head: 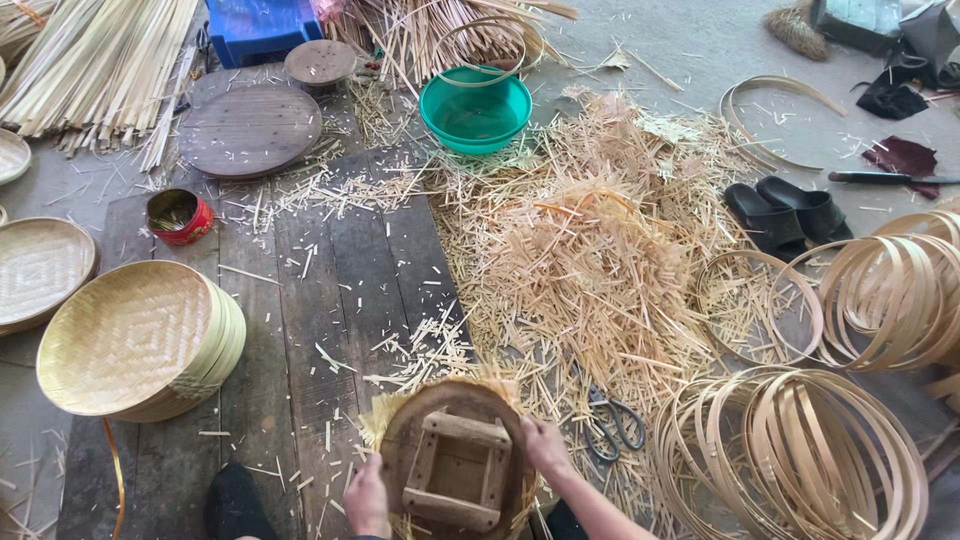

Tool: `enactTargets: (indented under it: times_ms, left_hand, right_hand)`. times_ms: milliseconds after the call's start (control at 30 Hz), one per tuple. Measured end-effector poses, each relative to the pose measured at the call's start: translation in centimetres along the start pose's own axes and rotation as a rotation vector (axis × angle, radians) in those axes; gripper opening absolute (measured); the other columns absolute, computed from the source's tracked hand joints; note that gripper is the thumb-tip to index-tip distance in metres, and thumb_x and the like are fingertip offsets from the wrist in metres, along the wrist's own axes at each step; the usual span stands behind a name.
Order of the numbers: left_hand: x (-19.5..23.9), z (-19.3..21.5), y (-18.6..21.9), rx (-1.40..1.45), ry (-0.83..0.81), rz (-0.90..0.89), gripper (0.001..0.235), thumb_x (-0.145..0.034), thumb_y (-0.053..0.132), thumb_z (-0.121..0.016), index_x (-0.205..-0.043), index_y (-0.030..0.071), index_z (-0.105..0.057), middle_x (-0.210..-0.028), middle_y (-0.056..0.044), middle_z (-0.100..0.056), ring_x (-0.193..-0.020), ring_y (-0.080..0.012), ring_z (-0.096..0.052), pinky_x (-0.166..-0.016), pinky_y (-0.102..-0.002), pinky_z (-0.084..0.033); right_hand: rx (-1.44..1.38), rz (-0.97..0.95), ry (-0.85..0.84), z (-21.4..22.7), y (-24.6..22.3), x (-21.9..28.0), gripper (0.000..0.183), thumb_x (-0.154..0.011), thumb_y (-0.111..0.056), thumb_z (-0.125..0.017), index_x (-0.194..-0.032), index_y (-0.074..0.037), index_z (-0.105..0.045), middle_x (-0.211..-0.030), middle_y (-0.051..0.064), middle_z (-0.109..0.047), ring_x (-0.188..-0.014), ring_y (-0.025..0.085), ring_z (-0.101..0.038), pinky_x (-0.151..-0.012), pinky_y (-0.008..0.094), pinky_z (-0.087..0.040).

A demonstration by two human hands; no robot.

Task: The person sits on the floor and repeatedly places a woven bamboo mat into a circular wooden mold, then uses shears to trim the excess mat around the rim. The person stacks finished baskets and continues the process with additional mats.

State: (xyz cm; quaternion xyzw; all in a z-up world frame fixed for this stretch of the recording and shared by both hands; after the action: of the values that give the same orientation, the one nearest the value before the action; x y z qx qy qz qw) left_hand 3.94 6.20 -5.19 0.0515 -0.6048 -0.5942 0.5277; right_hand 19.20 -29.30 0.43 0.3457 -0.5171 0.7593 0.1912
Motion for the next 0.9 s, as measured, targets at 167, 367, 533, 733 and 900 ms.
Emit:
enactTargets:
  times_ms: [167,367,533,733,900]
  left_hand:
    - [9.7,-4.9,5.2,-0.664,0.366,-0.583,0.102,-0.080,0.058,-0.073,-0.150,-0.004,-0.031,-0.150,-0.031,-0.040,-0.142,-0.0459,-0.036,-0.118,-0.058,-0.027]
    - [12.8,-6.6,6.1,-0.902,0.205,-0.422,0.102,-0.063,0.025,-0.083,-0.151,0.010,-0.034,-0.153,-0.015,-0.038,-0.145,-0.0377,-0.027,-0.122,-0.052,-0.026]
    - [13.1,-6.0,6.4,-0.780,0.168,-0.653,0.093,-0.061,0.015,-0.078,-0.146,0.011,-0.041,-0.150,-0.006,-0.044,-0.136,-0.0371,-0.036,-0.115,-0.055,-0.032]
    - [10.7,-6.8,4.1,-0.909,0.175,-0.693,0.090,-0.066,0.027,-0.076,-0.148,0.013,-0.043,-0.150,-0.008,-0.043,-0.139,-0.0347,-0.039,-0.118,-0.052,-0.032]
    - [10.5,-10.6,5.5,-0.908,0.147,-0.696,0.106,-0.084,0.061,-0.066,-0.154,-0.004,-0.020,-0.161,-0.024,-0.022,-0.150,-0.0385,-0.017,-0.121,-0.057,-0.014]
  right_hand:
    - [0.883,0.879,0.052,-6.2,-12.6,8.5,0.077,-0.088,-0.035,-0.077,-0.150,-0.015,-0.035,-0.133,0.017,-0.051,-0.127,0.032,-0.049,-0.109,0.053,-0.030]
    - [1.198,0.880,-0.171,-9.7,-14.3,10.5,0.069,-0.100,-0.030,-0.061,-0.162,-0.021,-0.031,-0.113,0.016,-0.058,-0.108,0.030,-0.057,-0.107,0.051,-0.032]
    - [1.033,0.868,-0.098,-8.2,-12.0,10.8,0.070,-0.099,-0.029,-0.062,-0.162,-0.024,-0.032,-0.109,0.017,-0.059,-0.104,0.030,-0.057,-0.104,0.048,-0.036]
    - [0.648,0.935,-0.038,-5.7,-8.9,7.8,0.053,-0.096,-0.030,-0.067,-0.146,-0.021,-0.053,-0.115,0.015,-0.061,-0.108,0.029,-0.060,-0.099,0.048,-0.047]
    - [0.522,0.492,0.609,11.4,-4.6,1.1,0.037,-0.096,-0.030,-0.066,-0.130,-0.016,-0.062,-0.123,0.010,-0.061,-0.118,0.027,-0.059,-0.103,0.043,-0.050]
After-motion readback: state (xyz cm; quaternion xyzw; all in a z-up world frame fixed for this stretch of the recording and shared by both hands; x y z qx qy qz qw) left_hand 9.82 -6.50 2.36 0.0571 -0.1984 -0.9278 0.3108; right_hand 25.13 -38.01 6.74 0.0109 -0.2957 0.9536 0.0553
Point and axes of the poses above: each hand's wrist, its own x-axis away from the middle knuckle, its own z-axis out of the back of the hand, y = z × x, the point moved 9 cm from there along -x, towards the middle knuckle
